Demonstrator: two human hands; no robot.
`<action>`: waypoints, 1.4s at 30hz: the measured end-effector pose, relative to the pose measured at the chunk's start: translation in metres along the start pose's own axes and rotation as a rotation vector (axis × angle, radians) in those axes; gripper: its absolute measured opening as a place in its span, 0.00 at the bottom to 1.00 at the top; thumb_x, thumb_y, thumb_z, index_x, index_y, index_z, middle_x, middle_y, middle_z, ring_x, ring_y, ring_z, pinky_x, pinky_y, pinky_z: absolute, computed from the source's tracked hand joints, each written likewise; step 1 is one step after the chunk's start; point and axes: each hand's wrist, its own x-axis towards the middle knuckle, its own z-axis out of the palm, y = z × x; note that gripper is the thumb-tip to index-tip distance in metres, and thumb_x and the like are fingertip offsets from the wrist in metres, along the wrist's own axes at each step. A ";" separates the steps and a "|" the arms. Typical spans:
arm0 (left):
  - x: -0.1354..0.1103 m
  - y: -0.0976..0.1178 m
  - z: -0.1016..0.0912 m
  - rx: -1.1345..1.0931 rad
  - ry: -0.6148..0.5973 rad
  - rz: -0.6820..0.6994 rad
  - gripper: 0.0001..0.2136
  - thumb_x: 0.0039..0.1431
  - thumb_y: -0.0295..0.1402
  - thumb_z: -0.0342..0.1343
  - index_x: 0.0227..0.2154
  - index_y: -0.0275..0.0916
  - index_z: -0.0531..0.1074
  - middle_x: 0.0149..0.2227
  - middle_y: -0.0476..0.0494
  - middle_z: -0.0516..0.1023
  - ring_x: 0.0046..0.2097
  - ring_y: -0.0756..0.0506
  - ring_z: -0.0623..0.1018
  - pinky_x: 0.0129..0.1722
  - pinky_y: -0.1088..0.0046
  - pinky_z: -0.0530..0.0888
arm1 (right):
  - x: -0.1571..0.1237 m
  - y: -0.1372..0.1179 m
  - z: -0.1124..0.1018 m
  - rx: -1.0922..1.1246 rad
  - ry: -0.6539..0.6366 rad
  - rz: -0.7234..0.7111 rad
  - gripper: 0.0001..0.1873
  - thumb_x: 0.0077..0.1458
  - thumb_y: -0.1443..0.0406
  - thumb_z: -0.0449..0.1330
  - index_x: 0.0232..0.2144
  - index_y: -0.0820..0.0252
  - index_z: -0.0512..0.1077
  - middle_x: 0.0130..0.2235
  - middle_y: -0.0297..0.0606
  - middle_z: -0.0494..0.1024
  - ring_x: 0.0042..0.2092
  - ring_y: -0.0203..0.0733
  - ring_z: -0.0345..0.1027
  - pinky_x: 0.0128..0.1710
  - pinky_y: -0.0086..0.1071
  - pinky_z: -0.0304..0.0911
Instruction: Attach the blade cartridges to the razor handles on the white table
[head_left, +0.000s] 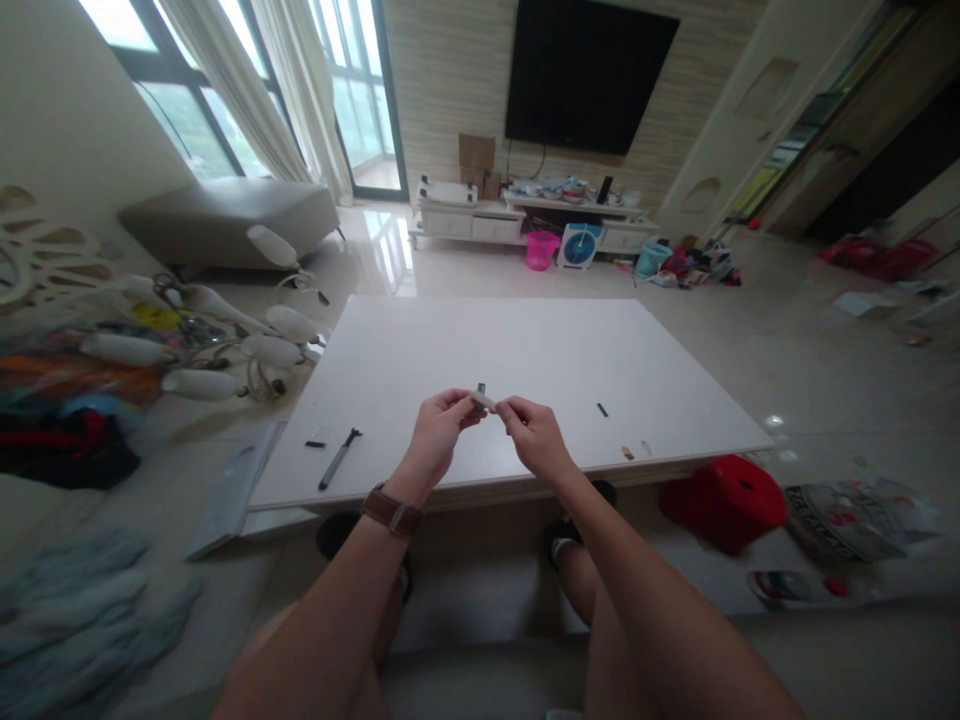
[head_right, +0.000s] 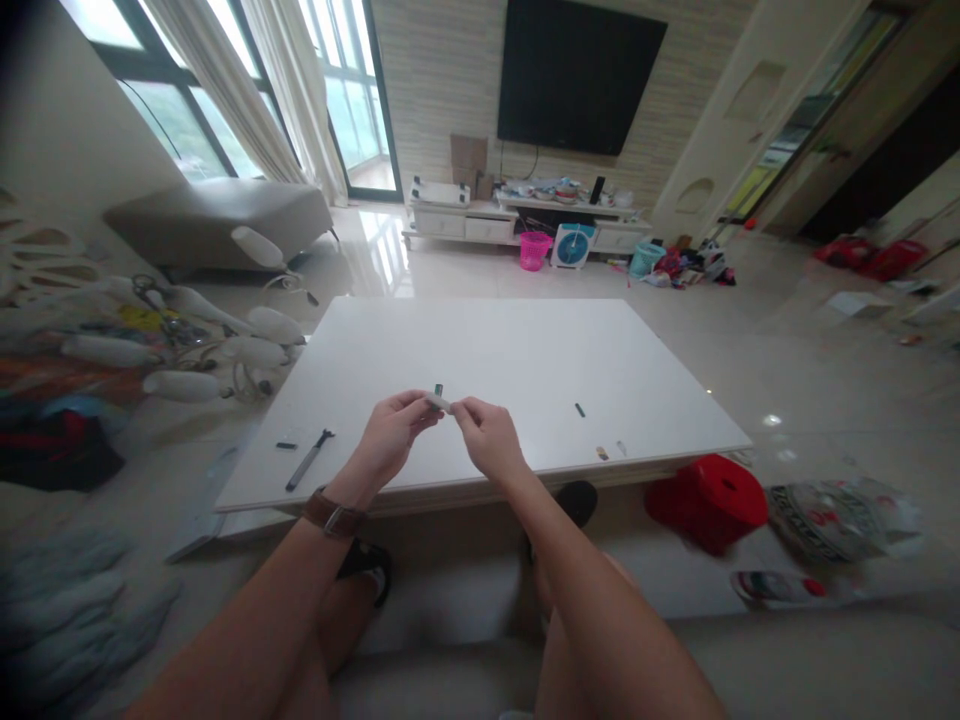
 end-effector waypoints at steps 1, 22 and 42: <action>0.000 0.000 0.000 -0.002 0.014 0.003 0.11 0.44 0.36 0.68 0.28 0.34 0.77 0.30 0.43 0.80 0.32 0.49 0.77 0.40 0.69 0.72 | 0.000 0.000 -0.003 -0.081 0.048 -0.005 0.19 0.64 0.55 0.54 0.26 0.59 0.73 0.21 0.30 0.65 0.25 0.35 0.57 0.27 0.31 0.48; 0.003 -0.005 -0.002 0.041 0.059 -0.019 0.10 0.43 0.35 0.67 0.27 0.33 0.78 0.28 0.43 0.80 0.30 0.50 0.76 0.36 0.71 0.71 | 0.006 0.006 -0.011 -0.263 0.204 -0.029 0.19 0.66 0.56 0.52 0.31 0.59 0.77 0.22 0.32 0.67 0.25 0.36 0.58 0.27 0.31 0.48; 0.002 -0.003 -0.003 0.078 0.001 -0.012 0.11 0.44 0.37 0.68 0.27 0.33 0.79 0.29 0.41 0.80 0.31 0.49 0.76 0.37 0.70 0.71 | 0.006 0.007 -0.013 -0.129 0.110 -0.012 0.20 0.64 0.54 0.53 0.32 0.60 0.78 0.21 0.32 0.67 0.24 0.36 0.58 0.26 0.30 0.50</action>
